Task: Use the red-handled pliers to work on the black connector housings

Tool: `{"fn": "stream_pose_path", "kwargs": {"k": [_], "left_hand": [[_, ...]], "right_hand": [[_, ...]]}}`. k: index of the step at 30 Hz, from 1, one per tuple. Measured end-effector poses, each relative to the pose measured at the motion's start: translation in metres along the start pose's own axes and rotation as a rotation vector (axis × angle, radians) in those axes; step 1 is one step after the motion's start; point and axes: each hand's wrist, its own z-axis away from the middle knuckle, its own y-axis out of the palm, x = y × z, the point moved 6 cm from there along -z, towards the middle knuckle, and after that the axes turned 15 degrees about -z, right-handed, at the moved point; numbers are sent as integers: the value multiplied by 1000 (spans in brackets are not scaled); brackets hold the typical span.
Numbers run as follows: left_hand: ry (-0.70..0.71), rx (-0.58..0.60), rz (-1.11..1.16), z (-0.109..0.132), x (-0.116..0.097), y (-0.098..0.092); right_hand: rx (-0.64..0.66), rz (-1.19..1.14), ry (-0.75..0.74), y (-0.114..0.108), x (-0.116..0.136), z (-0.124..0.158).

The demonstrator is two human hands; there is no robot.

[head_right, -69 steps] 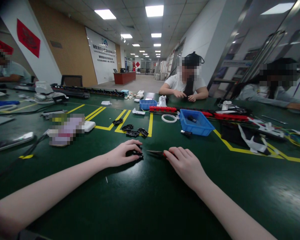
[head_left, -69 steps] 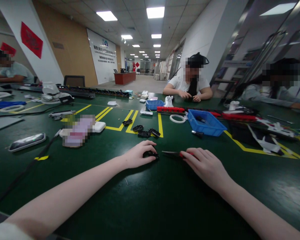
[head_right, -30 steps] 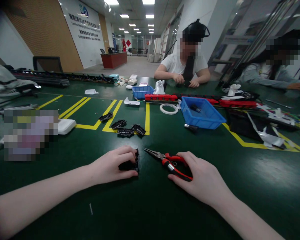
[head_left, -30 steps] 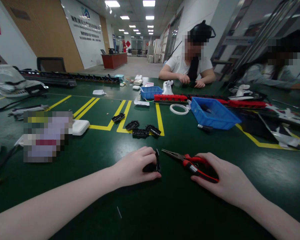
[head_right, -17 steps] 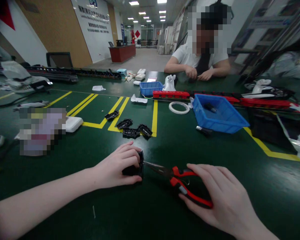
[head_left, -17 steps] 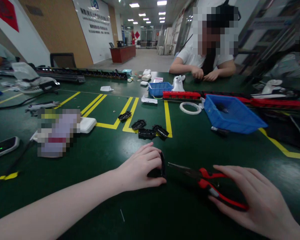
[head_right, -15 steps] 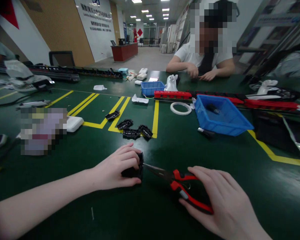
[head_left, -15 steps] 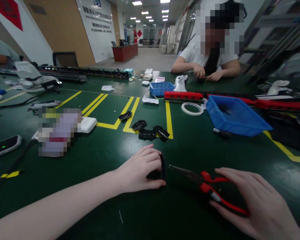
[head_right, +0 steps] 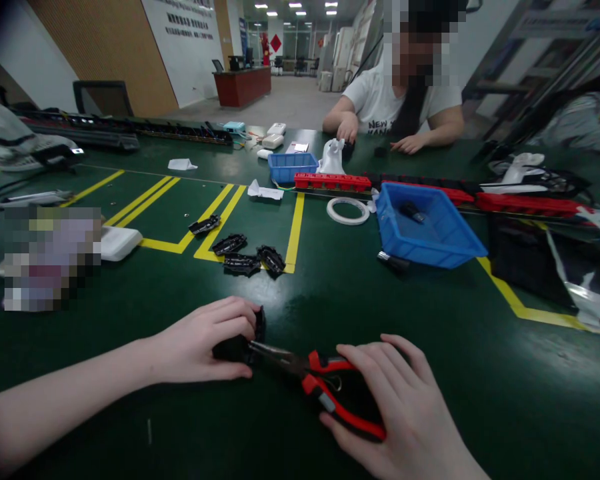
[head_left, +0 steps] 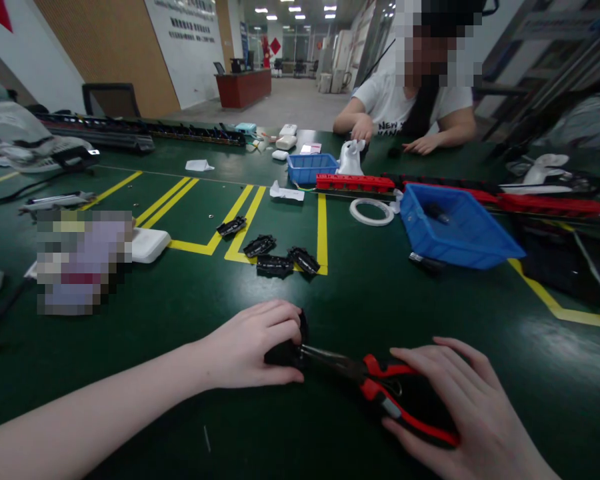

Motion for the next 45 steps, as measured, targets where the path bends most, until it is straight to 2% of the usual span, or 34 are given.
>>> {"fn": "stream_pose_path", "kwargs": {"k": [7, 13, 17, 21, 26, 45], "left_hand": [[34, -3, 5, 0, -2, -3], [-7, 12, 99, -3, 2, -2], [39, 14, 45, -8, 4, -1], [78, 33, 2, -16, 11, -3], [67, 65, 97, -25, 22, -6], [-19, 112, 190, -26, 27, -9]], "right_hand": [[1, -27, 13, 3, -4, 2], [-14, -52, 45, 5, -7, -8], [-19, -64, 46, 2, -12, -16], [-17, -114, 89, 4, -19, -27], [-35, -134, 141, 10, -24, -29], [-14, -75, 49, 10, -18, -30]]}}
